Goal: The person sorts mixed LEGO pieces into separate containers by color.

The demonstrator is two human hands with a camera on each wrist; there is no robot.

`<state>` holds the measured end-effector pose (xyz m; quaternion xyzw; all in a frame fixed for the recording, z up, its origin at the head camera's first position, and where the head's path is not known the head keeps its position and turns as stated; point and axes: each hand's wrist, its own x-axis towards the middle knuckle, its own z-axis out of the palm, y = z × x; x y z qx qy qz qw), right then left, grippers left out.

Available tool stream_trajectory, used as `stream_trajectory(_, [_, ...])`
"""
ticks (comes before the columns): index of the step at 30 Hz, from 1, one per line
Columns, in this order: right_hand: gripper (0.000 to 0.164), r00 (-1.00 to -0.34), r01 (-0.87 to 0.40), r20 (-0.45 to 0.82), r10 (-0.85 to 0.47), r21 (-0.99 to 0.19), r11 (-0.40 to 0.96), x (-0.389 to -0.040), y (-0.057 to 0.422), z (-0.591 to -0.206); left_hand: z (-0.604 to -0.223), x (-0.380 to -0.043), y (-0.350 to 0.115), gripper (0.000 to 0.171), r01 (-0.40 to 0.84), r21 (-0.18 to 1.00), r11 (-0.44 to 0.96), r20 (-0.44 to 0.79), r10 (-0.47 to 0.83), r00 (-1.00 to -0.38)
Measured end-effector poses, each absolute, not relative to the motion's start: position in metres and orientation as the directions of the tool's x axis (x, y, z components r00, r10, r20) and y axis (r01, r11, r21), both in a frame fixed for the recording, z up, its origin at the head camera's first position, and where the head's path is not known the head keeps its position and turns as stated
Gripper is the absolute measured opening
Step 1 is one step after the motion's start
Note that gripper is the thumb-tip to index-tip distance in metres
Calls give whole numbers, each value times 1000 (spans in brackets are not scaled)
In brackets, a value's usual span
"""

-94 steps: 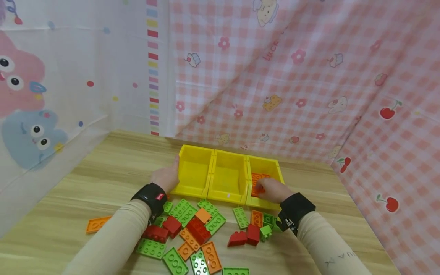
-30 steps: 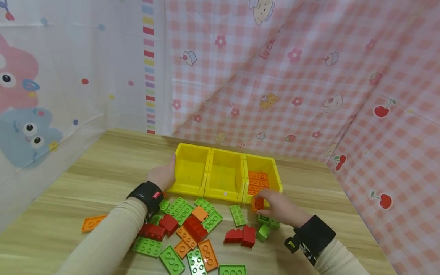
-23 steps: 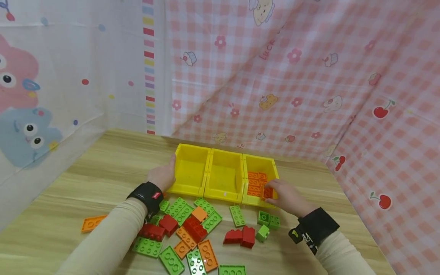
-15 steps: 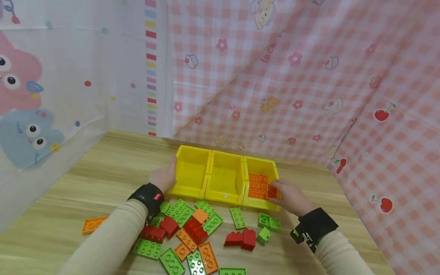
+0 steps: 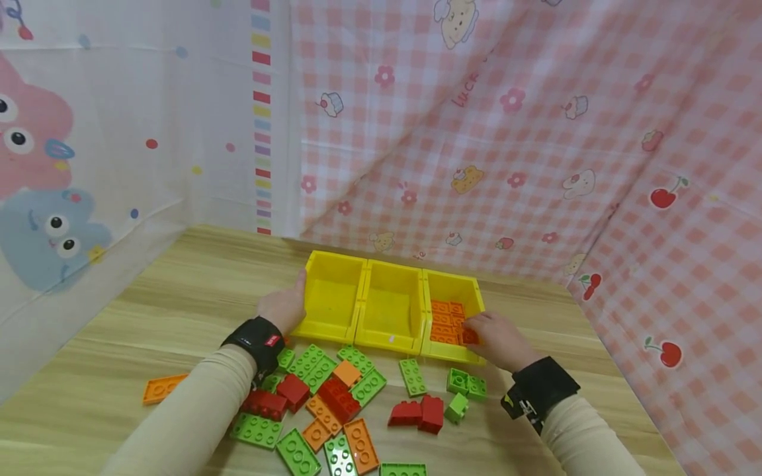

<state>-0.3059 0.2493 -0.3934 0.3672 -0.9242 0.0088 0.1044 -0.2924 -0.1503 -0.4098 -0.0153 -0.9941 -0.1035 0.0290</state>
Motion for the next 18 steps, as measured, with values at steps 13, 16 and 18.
stream_trajectory(13, [21, -714, -658, 280, -641, 43, 752, -307, 250, -407, -409, -291, -148, 66, 63, 213, 975, 99, 43, -994])
stream_trajectory(16, [35, -757, -600, 301, -579, 28, 799, -311, 249, -412, -410, -290, -149, 67, 65, 215, 975, 105, 43, -994])
stream_trajectory(18, [45, -804, -546, 273, -528, 13, 838, -314, 249, -416, -411, -291, -149, 67, 62, 215, 975, 105, 40, -994])
